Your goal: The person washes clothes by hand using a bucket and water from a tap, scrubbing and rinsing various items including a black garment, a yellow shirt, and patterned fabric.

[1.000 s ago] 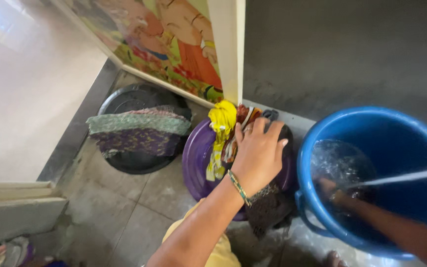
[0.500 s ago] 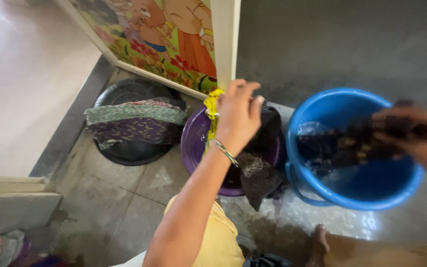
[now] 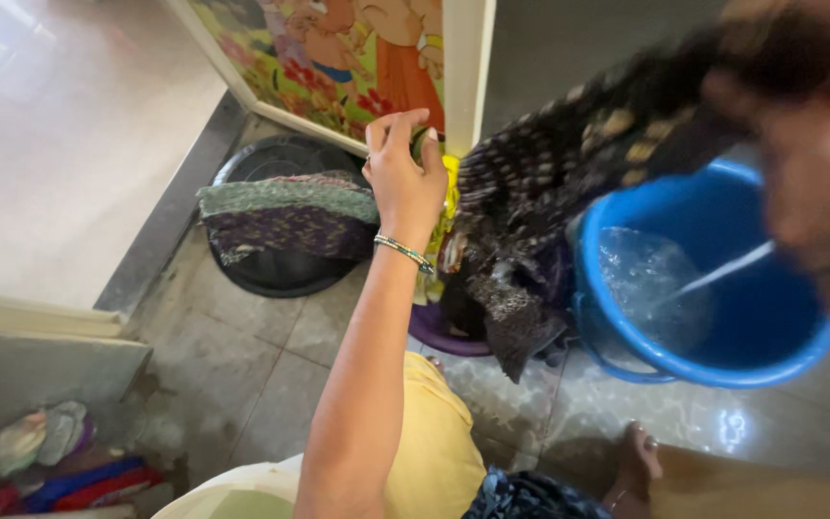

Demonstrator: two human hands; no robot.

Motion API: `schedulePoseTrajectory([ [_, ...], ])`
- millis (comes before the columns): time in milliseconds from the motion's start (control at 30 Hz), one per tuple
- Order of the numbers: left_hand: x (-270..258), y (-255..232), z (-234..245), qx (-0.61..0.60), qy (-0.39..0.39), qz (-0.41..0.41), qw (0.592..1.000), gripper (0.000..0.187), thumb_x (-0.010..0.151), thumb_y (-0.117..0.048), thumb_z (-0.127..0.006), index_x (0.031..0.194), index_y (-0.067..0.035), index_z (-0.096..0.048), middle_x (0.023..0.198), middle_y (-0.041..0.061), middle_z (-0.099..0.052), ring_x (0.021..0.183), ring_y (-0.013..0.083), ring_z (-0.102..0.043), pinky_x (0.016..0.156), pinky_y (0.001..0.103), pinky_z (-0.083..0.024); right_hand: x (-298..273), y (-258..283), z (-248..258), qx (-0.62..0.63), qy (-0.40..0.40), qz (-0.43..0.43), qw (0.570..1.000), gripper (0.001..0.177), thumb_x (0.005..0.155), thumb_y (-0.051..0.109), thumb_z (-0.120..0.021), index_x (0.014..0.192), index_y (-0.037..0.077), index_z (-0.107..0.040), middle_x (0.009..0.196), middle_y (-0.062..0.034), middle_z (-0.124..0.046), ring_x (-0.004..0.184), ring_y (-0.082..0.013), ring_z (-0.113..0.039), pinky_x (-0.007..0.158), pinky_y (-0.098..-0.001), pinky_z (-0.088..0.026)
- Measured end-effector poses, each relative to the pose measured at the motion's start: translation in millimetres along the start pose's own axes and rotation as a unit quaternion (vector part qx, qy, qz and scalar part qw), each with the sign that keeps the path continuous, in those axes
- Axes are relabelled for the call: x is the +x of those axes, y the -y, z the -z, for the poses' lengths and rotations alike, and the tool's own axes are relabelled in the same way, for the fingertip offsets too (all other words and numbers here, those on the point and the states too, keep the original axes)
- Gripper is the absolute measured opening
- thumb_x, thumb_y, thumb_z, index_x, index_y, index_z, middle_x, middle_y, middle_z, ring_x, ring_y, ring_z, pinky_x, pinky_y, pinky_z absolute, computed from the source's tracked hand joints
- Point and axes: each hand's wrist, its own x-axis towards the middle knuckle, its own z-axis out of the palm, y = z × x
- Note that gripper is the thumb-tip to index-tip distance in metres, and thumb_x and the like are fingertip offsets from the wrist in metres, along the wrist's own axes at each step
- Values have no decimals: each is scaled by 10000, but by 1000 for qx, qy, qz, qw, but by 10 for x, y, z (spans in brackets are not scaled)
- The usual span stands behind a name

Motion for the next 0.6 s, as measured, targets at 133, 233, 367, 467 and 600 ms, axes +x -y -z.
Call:
schedulePoseTrajectory([
  [133, 97, 185, 142, -56, -20, 32, 998, 213, 950, -108, -690, 1162, -94, -697, 1184, 119, -617, 949, 258, -664, 856, 352, -550, -801, 161, -610, -258, 69, 54, 962, 490, 794, -186, -531, 1216, 32, -648, 1128, -145, -700, 1012, -238, -701, 868, -342, -595],
  [233, 211, 425, 218, -56, -41, 22, 997, 193, 957, -97, -697, 1150, -96, -713, 1139, 105, -630, 927, 230, -666, 856, 326, -566, -1657, -593, -1072, -258, 191, 97, 942, 648, 605, -113, -621, 1196, 130, -723, 1085, -71, -735, 864, -244, -611, 737, -418, -543],
  [367, 328, 1003, 374, -52, -67, 75, 994, 177, 952, -96, -695, 1128, -83, -708, 1129, 118, -605, 868, 220, -688, 848, 329, -563, -2546, -1594, -1343, -348, 446, -91, 820, 793, 724, -104, -591, 1418, 278, -554, 1509, -232, -373, 1171, -375, -594, 929, -384, -560],
  [467, 278, 1755, 546, -41, -115, 146, 982, 203, 929, -71, -702, 1132, -64, -700, 1112, 117, -640, 920, 232, -702, 857, 329, -575, -2676, -1824, -1256, -368, 492, -13, 789, 991, 661, -97, -604, 1566, 232, -369, 1507, -275, -334, 1265, -461, -503, 992, -435, -508],
  [600, -33, 2921, 694, 236, -100, 120, 959, 365, 802, -47, -778, 1153, -47, -677, 1205, 153, -662, 1179, 409, -611, 996, 467, -501, -2679, -1804, -1074, -311, 486, -24, 816, 1017, 655, -135, -577, 1555, 314, -424, 1587, -226, -330, 1292, -418, -518, 960, -404, -545],
])
